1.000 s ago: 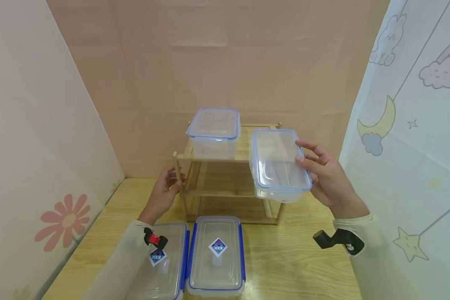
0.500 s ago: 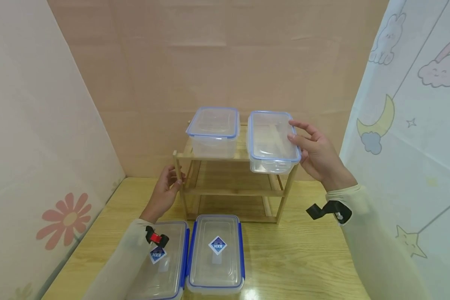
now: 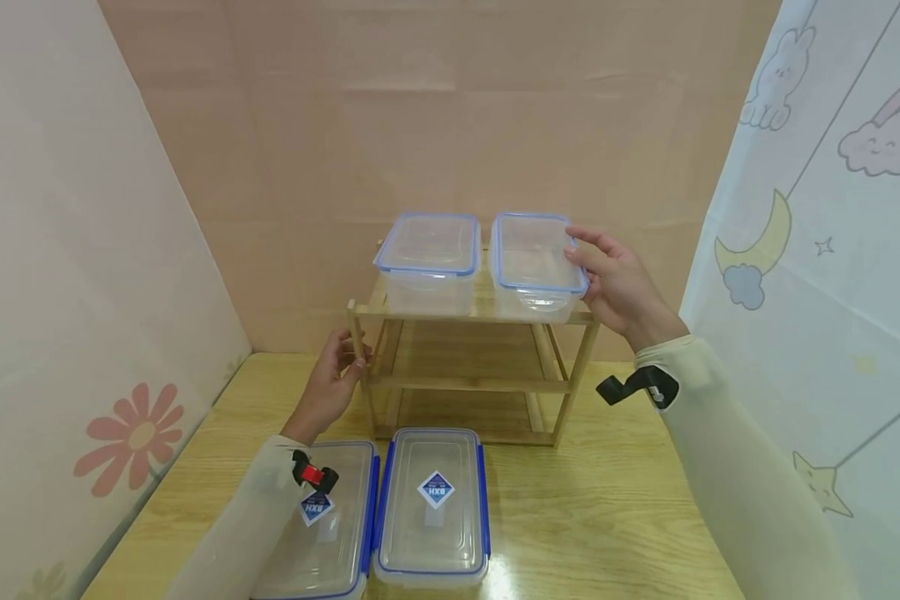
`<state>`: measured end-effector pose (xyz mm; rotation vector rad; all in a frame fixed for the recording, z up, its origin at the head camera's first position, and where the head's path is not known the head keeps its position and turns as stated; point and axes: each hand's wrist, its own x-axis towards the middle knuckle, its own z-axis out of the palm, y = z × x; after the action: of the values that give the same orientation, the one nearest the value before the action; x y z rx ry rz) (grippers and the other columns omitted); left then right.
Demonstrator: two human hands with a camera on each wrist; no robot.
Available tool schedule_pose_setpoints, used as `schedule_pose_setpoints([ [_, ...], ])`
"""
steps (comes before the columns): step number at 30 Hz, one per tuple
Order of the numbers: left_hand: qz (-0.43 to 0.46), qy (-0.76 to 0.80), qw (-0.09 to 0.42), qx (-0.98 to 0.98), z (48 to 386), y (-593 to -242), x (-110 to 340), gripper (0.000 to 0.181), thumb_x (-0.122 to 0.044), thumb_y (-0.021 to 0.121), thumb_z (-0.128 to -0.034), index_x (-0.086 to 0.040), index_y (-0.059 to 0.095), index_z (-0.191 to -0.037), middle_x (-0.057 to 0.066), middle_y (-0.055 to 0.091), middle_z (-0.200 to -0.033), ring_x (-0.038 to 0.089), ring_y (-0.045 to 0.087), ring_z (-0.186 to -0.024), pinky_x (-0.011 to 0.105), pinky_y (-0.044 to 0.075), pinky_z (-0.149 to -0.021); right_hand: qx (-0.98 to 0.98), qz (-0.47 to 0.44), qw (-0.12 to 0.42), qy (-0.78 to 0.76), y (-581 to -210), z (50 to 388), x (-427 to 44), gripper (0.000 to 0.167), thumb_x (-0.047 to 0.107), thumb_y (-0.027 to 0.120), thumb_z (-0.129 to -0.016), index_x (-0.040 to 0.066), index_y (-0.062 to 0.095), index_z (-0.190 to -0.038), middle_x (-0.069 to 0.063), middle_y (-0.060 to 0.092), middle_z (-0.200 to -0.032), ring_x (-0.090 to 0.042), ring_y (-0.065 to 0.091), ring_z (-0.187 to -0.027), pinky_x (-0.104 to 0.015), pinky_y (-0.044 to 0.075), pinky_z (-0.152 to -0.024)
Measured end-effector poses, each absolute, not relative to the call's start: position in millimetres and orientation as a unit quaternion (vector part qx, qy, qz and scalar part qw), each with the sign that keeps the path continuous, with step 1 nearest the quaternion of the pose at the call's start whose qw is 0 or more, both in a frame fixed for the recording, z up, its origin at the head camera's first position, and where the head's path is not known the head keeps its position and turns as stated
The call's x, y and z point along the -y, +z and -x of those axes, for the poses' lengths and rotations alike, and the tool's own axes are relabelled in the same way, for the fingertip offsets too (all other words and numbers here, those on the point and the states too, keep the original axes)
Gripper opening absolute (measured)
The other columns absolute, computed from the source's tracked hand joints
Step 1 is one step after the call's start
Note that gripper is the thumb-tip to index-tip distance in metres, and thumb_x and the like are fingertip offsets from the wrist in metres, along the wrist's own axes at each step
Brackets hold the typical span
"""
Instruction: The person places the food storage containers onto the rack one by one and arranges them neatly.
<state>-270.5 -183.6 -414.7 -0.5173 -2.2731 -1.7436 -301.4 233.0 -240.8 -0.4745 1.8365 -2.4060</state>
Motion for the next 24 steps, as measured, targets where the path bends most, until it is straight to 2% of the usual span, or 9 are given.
schedule_pose_setpoints([
  [3, 0.175, -0.595, 0.113, 0.776, 271, -415, 184, 0.045, 0.002, 0.047, -0.1098, -0.015, 0.040, -0.150, 0.032, 0.053, -0.135, 0.046, 0.058, -0.132, 0.067, 0.048, -0.110, -0.600, 0.147, 0.043, -0.785, -241, 307, -232, 0.037, 0.010, 0.063, -0.106, 0.013, 0.049, -0.140, -0.004, 0.050, -0.133, -0.009, 0.063, -0.094, -0.020, 0.059, -0.074],
  [6, 0.173, -0.593, 0.110, 0.778, 270, -415, 184, 0.045, 0.002, 0.047, -0.1096, -0.017, 0.040, -0.150, 0.030, 0.053, -0.135, 0.045, 0.059, -0.131, 0.066, 0.049, -0.110, -0.605, 0.137, 0.042, -0.783, -242, 311, -231, 0.037, 0.011, 0.063, -0.106, 0.013, 0.049, -0.140, -0.004, 0.051, -0.132, -0.009, 0.064, -0.092, -0.020, 0.059, -0.073],
  [14, 0.178, -0.584, 0.115, 0.784, 270, -416, 185, 0.044, 0.002, 0.046, -0.1097, -0.015, 0.040, -0.150, 0.031, 0.053, -0.135, 0.045, 0.059, -0.130, 0.063, 0.049, -0.109, -0.637, 0.109, 0.039, -0.762, -242, 324, -231, 0.037, 0.016, 0.060, -0.108, 0.016, 0.049, -0.143, -0.002, 0.049, -0.139, -0.010, 0.063, -0.105, -0.022, 0.060, -0.082],
  [24, 0.180, -0.589, 0.108, 0.780, 269, -415, 186, 0.043, 0.002, 0.047, -0.1096, -0.015, 0.040, -0.149, 0.031, 0.053, -0.136, 0.046, 0.058, -0.130, 0.064, 0.048, -0.111, -0.649, 0.089, 0.056, -0.753, -245, 331, -231, 0.037, 0.018, 0.056, -0.111, 0.015, 0.048, -0.147, 0.001, 0.048, -0.142, -0.014, 0.059, -0.115, -0.023, 0.060, -0.086],
])
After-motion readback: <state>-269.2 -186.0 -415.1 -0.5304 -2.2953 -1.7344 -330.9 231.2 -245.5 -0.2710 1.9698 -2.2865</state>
